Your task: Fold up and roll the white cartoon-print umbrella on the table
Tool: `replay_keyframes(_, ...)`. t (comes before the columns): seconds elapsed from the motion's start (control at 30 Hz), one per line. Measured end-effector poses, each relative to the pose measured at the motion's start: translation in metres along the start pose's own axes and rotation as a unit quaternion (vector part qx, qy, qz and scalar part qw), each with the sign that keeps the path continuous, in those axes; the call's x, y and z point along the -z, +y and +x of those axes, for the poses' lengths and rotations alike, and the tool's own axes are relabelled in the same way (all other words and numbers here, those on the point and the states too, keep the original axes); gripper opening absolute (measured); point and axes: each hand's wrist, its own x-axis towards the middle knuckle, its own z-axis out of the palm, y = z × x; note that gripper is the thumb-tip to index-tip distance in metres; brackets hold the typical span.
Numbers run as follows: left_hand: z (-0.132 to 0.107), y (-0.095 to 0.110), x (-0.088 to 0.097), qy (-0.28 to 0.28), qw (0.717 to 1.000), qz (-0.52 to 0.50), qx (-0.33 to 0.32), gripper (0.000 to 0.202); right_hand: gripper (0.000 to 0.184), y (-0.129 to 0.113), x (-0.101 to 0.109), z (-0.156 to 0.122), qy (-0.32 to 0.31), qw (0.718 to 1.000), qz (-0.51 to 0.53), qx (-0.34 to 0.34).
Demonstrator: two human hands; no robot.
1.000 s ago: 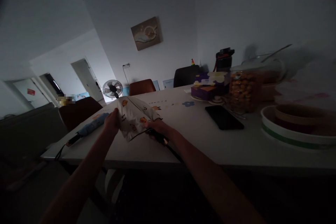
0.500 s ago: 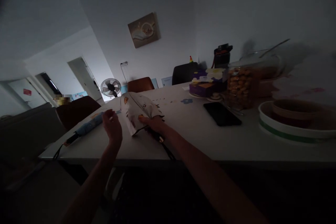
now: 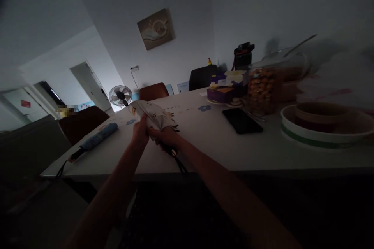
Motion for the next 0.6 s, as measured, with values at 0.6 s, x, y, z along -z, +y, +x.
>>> replay_keyframes(0.6,0.024,-0.002,0.022,-0.136,0.917,-0.336,0.169,0.044,0.035,-0.009,-0.001,-0.008,-0.078,0.987,0.109,-0.084)
